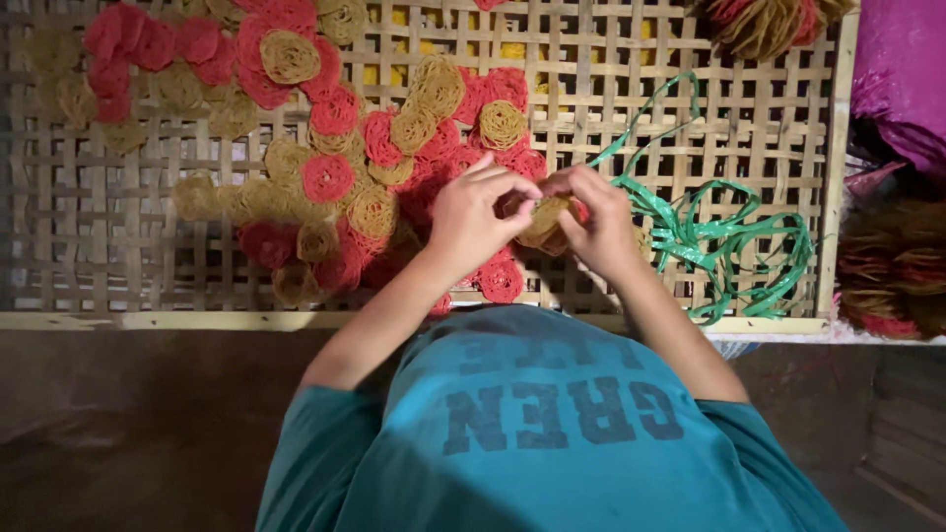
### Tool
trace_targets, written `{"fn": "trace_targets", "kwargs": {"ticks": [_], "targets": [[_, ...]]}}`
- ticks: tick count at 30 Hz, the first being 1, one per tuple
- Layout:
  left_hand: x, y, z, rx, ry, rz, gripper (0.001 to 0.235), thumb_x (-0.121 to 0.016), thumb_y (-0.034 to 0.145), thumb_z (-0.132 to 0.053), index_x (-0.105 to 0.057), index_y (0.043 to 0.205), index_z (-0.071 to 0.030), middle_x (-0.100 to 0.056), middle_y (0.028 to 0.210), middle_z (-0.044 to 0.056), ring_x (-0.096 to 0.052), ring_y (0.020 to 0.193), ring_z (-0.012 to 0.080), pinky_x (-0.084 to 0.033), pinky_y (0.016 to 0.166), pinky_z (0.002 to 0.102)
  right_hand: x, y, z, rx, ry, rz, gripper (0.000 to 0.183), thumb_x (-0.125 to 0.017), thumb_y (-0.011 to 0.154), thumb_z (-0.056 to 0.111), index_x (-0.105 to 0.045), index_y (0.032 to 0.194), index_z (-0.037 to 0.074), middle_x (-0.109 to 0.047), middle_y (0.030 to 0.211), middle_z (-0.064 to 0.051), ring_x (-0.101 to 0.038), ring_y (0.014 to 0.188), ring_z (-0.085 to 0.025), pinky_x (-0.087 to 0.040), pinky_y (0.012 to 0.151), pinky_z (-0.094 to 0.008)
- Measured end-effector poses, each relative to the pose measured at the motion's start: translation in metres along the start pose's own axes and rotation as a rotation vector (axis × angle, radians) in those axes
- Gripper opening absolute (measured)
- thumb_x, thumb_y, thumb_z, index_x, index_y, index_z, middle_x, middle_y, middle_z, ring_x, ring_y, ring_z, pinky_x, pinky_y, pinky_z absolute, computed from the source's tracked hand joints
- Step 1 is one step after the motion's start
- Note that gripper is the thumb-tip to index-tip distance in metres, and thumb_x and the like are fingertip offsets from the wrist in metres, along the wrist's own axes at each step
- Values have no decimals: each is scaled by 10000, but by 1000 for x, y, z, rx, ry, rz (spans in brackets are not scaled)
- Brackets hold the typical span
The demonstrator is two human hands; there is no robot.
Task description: The person repeatedly picks up small red and brown coiled rosettes from a woven tray and ties each one with a green ribbon, then places the tied rosette back on the tray. The process is repeated continuously throughout the clip.
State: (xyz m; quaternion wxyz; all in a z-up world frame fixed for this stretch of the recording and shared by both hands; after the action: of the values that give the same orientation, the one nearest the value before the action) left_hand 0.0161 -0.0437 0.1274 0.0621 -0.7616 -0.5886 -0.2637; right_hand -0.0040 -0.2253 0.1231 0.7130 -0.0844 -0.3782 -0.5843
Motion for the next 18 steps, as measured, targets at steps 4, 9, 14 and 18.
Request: {"fn": "trace_targets", "kwargs": {"ticks": [4,9,14,18], "targets": [[12,8,-10,-203,-90,-97,88,-757,869,-114,-733,952,-130,-751,916,23,-733,846,190,-372,1244,527,14,4,11,133,-297,88,324,-708,691,-85,-687,987,44,-694,1125,-130,-670,1082,-349,-540,914,-417],[-5,20,-8,-167,-105,5,106,-785,872,-139,-742,969,-137,-776,901,9,-745,778,177,-324,1263,543,21,-11,21,115,-168,-28,339,-612,860,-58,-595,1197,-29,-646,1214,-226,-622,1136,-373,-473,948,-455],[-6,27,13,-80,-59,12,208,-721,956,-212,-717,1163,-219,-751,1184,-30,-748,955,164,-398,1173,503,-5,-28,-27,-322,645,-131,77,-566,1120,73,-563,1106,-3,-652,989,-77,-630,902,-136,-537,867,-308],[25,16,82,34,242,101,536,-766,860,-189,-632,1365,-69,-565,1395,146,-550,1220,325,-381,1072,488,-1,-42,-55,-301,791,-285,45,-549,1095,52,-580,1088,20,-632,975,-33,-612,852,-97,-555,800,-282]]}}
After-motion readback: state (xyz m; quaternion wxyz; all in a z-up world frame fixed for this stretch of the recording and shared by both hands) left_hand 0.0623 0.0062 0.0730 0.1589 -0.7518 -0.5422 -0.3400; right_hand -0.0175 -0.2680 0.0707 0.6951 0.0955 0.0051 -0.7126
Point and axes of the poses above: each hand's wrist, its own y-axis towards the middle knuckle, its own x-axis out of the back of the hand, z = x × y, the point moved 4 cm from there along y, towards the middle knuckle
